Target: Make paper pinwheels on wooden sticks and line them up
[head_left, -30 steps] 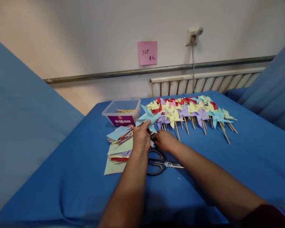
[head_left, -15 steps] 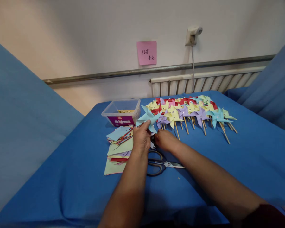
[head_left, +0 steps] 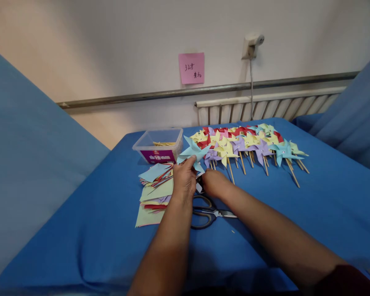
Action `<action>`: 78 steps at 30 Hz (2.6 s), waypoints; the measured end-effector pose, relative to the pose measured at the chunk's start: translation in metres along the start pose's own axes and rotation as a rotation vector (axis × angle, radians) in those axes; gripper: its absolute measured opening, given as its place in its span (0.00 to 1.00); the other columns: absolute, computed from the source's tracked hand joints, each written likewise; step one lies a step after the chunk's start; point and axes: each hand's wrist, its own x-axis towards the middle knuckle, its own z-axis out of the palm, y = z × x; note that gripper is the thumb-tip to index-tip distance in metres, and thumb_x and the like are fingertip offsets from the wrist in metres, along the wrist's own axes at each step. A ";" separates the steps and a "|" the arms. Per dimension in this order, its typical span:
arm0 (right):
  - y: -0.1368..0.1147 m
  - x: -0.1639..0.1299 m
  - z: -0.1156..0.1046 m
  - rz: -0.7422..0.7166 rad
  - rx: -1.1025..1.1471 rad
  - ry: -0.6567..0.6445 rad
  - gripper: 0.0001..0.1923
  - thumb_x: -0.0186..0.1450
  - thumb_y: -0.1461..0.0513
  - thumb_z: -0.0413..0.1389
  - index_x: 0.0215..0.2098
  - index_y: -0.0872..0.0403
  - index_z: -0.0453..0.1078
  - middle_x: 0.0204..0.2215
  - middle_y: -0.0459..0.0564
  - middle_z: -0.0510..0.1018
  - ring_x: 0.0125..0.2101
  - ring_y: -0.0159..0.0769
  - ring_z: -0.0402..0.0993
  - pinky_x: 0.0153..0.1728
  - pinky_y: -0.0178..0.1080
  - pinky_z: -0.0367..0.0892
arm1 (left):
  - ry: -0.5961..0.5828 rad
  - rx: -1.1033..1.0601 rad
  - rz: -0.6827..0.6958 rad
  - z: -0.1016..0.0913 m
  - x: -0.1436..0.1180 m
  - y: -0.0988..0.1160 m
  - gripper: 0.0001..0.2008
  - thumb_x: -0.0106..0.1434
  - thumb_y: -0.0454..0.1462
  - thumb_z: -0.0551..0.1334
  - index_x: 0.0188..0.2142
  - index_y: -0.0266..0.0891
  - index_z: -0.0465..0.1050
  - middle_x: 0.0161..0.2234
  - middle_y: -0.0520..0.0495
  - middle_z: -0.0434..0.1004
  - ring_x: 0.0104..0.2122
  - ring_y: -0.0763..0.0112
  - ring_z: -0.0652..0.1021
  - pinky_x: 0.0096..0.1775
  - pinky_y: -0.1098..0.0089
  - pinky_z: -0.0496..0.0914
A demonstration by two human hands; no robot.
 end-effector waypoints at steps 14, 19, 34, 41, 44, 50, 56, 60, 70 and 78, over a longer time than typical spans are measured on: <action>0.001 0.000 0.000 0.011 0.003 0.023 0.17 0.62 0.68 0.50 0.46 0.58 0.75 0.43 0.62 0.78 0.38 0.44 0.76 0.39 0.39 0.66 | -0.026 0.003 -0.005 0.001 -0.003 0.002 0.13 0.40 0.30 0.73 0.29 0.32 0.77 0.29 0.45 0.81 0.27 0.67 0.80 0.33 0.67 0.73; -0.002 -0.005 -0.003 0.030 0.002 0.042 0.16 0.62 0.67 0.50 0.44 0.55 0.76 0.43 0.59 0.77 0.38 0.43 0.76 0.36 0.38 0.65 | -0.026 0.002 -0.015 -0.001 -0.001 0.001 0.14 0.39 0.31 0.73 0.29 0.32 0.76 0.28 0.45 0.81 0.27 0.66 0.80 0.35 0.67 0.73; 0.001 -0.003 0.000 0.026 0.014 0.049 0.15 0.64 0.67 0.49 0.42 0.57 0.76 0.42 0.59 0.77 0.37 0.42 0.75 0.38 0.38 0.64 | -0.017 0.007 -0.009 0.000 -0.001 0.001 0.14 0.39 0.31 0.73 0.28 0.32 0.76 0.27 0.45 0.81 0.26 0.67 0.79 0.34 0.66 0.73; -0.003 -0.005 -0.001 0.010 0.005 0.069 0.16 0.63 0.68 0.49 0.44 0.56 0.75 0.43 0.60 0.77 0.36 0.42 0.76 0.37 0.39 0.65 | -0.034 0.001 -0.010 0.000 -0.001 0.001 0.14 0.39 0.31 0.73 0.29 0.32 0.76 0.28 0.45 0.81 0.28 0.66 0.80 0.36 0.66 0.74; -0.004 -0.005 -0.001 0.012 -0.007 0.078 0.16 0.63 0.68 0.48 0.43 0.56 0.75 0.43 0.59 0.77 0.36 0.42 0.76 0.36 0.39 0.65 | -0.033 -0.003 -0.010 -0.001 0.000 0.000 0.15 0.39 0.31 0.73 0.29 0.32 0.76 0.29 0.45 0.81 0.28 0.67 0.80 0.36 0.66 0.73; -0.003 -0.003 0.000 0.011 -0.019 0.081 0.16 0.63 0.68 0.49 0.43 0.55 0.75 0.42 0.58 0.77 0.37 0.43 0.77 0.36 0.38 0.65 | -0.041 0.011 -0.015 -0.002 -0.001 0.000 0.14 0.40 0.31 0.73 0.29 0.32 0.76 0.28 0.45 0.81 0.27 0.67 0.79 0.35 0.67 0.73; -0.005 -0.004 0.001 0.022 -0.028 0.093 0.18 0.63 0.69 0.48 0.46 0.57 0.75 0.43 0.61 0.77 0.39 0.44 0.76 0.38 0.39 0.66 | -0.024 0.017 -0.026 -0.001 0.000 0.001 0.14 0.39 0.31 0.73 0.29 0.32 0.76 0.27 0.46 0.80 0.27 0.67 0.79 0.33 0.67 0.73; 0.000 -0.001 -0.001 0.020 -0.030 0.067 0.17 0.63 0.69 0.48 0.45 0.57 0.75 0.42 0.59 0.79 0.39 0.42 0.76 0.38 0.37 0.66 | -0.020 0.019 -0.016 0.000 -0.001 0.001 0.13 0.39 0.32 0.73 0.28 0.33 0.76 0.25 0.46 0.80 0.26 0.66 0.79 0.34 0.67 0.73; 0.000 -0.001 -0.001 0.027 -0.009 0.047 0.17 0.64 0.67 0.49 0.47 0.54 0.75 0.43 0.58 0.78 0.40 0.42 0.76 0.40 0.38 0.65 | -0.045 0.007 -0.018 -0.001 0.001 0.000 0.15 0.39 0.31 0.73 0.29 0.32 0.77 0.28 0.45 0.81 0.26 0.66 0.79 0.34 0.66 0.74; -0.009 -0.014 -0.010 0.106 -0.016 0.106 0.16 0.66 0.60 0.49 0.46 0.55 0.75 0.44 0.61 0.77 0.41 0.48 0.76 0.36 0.41 0.66 | -0.027 0.012 -0.014 0.001 -0.003 0.003 0.14 0.39 0.31 0.73 0.29 0.32 0.77 0.26 0.46 0.80 0.25 0.68 0.79 0.32 0.68 0.73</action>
